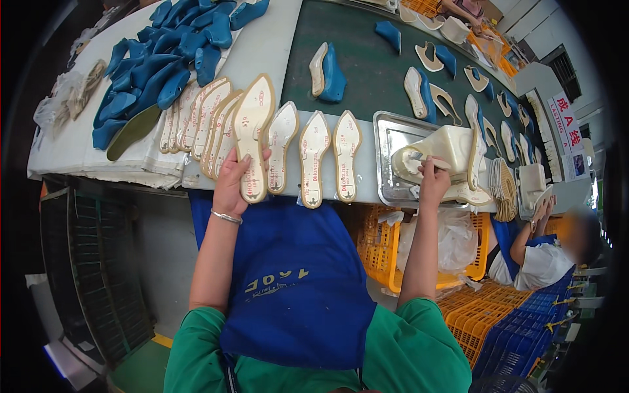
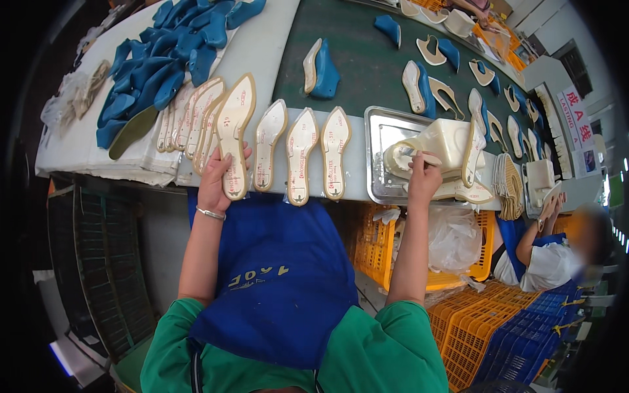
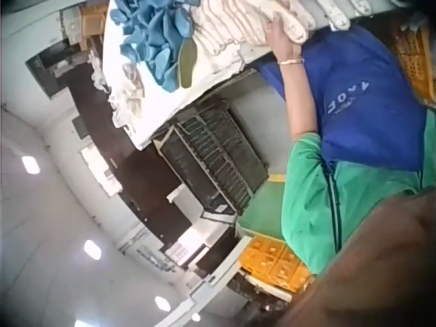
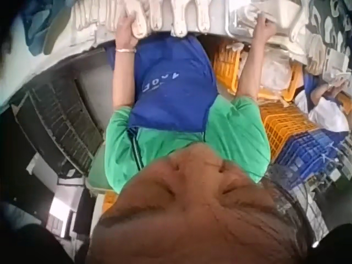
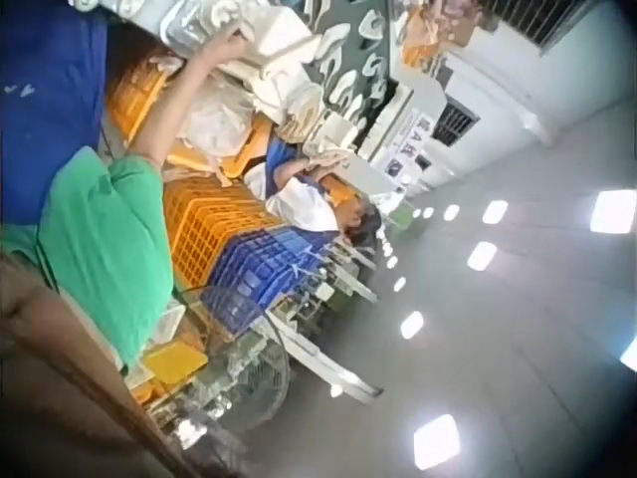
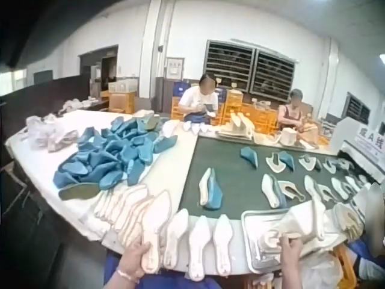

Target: Applying adhesive to shoe insoles using a brush at a factory workbench.

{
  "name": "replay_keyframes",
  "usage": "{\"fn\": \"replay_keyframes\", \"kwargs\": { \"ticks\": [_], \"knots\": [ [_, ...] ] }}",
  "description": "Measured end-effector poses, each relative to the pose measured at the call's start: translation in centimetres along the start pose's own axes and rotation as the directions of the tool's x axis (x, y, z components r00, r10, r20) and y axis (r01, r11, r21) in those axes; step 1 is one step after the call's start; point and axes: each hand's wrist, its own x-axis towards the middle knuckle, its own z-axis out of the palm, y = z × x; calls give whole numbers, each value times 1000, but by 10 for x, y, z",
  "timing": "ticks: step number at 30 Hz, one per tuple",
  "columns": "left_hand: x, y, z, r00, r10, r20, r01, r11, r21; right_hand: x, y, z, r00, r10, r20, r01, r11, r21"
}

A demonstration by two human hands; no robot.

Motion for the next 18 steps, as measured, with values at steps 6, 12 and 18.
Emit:
{"fn": "replay_keyframes", "kwargs": {
  "ticks": [6, 12, 18],
  "knots": [
    [-17, -21, 44, 979, -149, 140, 167, 978, -127, -25, 14, -6, 989, 147, -19, -143, 980, 142],
    [-31, -40, 48, 939, -272, 212, 288, 956, -49, -53, 9, -13, 994, 64, -93, -45, 978, 202],
    [-43, -48, 48, 907, -343, 243, 355, 935, -4, -59, 14, -19, 980, 175, -93, -139, 942, 307]
  ]
}}
